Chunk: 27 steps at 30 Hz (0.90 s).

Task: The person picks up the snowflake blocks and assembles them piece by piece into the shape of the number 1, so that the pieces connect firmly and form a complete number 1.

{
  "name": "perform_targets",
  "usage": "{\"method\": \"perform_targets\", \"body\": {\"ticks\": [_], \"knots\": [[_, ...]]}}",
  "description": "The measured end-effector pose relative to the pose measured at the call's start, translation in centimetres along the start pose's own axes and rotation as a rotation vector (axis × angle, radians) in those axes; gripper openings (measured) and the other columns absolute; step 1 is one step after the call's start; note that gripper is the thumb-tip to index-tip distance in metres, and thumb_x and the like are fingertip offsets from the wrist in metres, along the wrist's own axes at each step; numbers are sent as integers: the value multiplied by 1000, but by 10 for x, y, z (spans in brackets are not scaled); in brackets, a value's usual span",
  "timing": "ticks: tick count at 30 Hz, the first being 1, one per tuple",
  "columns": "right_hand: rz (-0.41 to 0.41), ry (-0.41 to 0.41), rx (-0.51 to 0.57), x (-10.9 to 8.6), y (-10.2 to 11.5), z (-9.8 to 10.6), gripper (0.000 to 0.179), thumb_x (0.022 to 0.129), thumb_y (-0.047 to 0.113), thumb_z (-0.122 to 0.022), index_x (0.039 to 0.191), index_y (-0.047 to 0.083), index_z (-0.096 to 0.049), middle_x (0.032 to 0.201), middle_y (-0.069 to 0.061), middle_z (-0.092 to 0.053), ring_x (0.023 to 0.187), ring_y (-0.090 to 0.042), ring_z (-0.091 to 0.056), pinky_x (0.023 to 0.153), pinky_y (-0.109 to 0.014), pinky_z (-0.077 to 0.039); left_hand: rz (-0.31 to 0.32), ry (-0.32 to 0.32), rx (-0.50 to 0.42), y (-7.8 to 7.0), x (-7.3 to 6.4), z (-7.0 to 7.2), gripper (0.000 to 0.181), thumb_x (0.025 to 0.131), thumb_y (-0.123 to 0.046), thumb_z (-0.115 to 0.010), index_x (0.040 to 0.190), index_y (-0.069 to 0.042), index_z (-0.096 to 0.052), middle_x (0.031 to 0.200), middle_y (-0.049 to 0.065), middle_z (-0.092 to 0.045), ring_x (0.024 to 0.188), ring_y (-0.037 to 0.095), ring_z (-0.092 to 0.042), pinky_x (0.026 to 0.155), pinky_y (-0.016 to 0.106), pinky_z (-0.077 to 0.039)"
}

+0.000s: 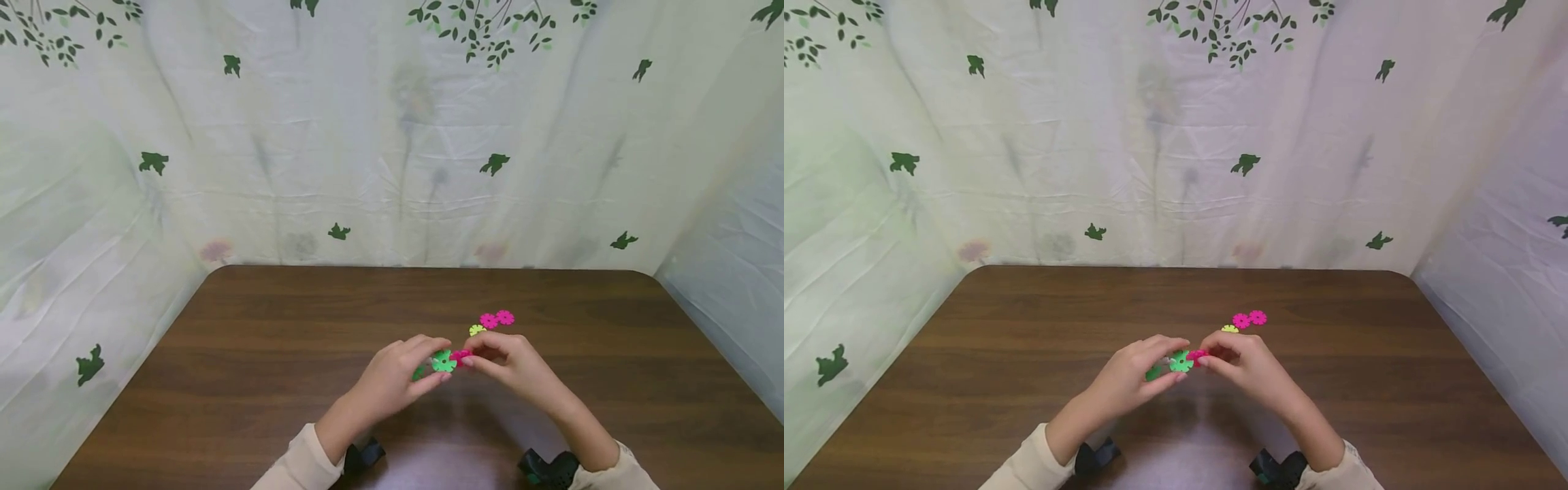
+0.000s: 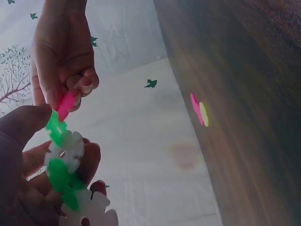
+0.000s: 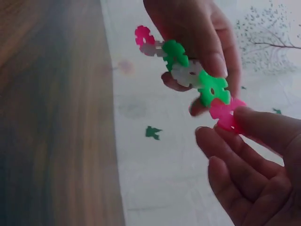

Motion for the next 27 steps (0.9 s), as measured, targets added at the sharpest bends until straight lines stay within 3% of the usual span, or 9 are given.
{"method": "perform_targets", "body": {"ticks": [4, 8, 11, 13, 18, 20, 23, 27], "knots": [[-63, -10, 77, 0, -6, -7, 10, 80, 6, -65, 90, 4, -61, 74, -4, -62, 63, -20, -61, 59, -34, -51, -7, 16, 18, -4, 1, -2, 38, 82, -21, -65, 117, -11, -55, 110, -5, -58, 92, 5, -56, 70, 23, -43], [-137, 13, 222, 0, -11, -16, 13, 83, 7, -63, 91, -3, -60, 72, -10, -62, 61, -25, -62, 59, -37, -51, -33, -13, 60, -6, 0, -5, 37, 79, -25, -70, 111, -11, -57, 99, -7, -61, 83, 4, -56, 63, 18, -40], [-160, 19, 255, 1, -14, -18, 16, 84, 8, -62, 94, -4, -60, 77, -11, -63, 64, -26, -63, 61, -38, -51, -45, -61, 97, -4, 0, -6, 36, 74, -28, -73, 104, -11, -60, 90, -6, -63, 75, 4, -57, 57, 16, -39], [-165, -12, 199, 1, -19, -14, 18, 84, 11, -63, 97, -1, -61, 83, -9, -63, 69, -24, -63, 63, -37, -51, -49, -94, 127, -3, 0, -4, 34, 73, -27, -74, 100, -11, -61, 87, -6, -63, 72, 4, -57, 56, 16, -39], [-152, -161, -92, 0, -47, 7, 23, 81, 14, -66, 104, 9, -61, 95, -6, -62, 79, -16, -60, 65, -32, -50, -57, -140, 173, 0, 1, 1, 33, 71, -26, -76, 97, -10, -62, 86, -6, -64, 73, 5, -58, 58, 20, -43], [-163, -177, -179, -1, -61, 12, 28, 80, 10, -67, 107, 10, -60, 99, -8, -61, 82, -18, -59, 68, -33, -49, -59, -148, 175, 2, 1, 3, 33, 71, -25, -76, 97, -10, -63, 86, -6, -64, 73, 5, -58, 58, 20, -43], [-188, -132, -258, -5, -83, 14, 37, 80, 7, -66, 116, 7, -56, 112, -12, -56, 96, -26, -56, 76, -40, -47, -55, -160, 180, 5, 1, 6, 34, 70, -24, -77, 97, -9, -63, 86, -5, -64, 73, 5, -59, 58, 21, -44], [-216, 5, -354, -10, -103, 9, 51, 83, 13, -64, 129, 2, -45, 130, -15, -45, 117, -33, -42, 89, -48, -38, -37, -159, 177, 7, 2, 9, 34, 71, -24, -76, 98, -9, -63, 86, -4, -64, 73, 6, -59, 57, 21, -44]]}}
Point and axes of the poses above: each hand's wrist, its own x-axis towards the middle knuckle, its own z-axis out of the back of the hand, y = z × x, the point moved 4 cm from there along x, towards the middle knuckle
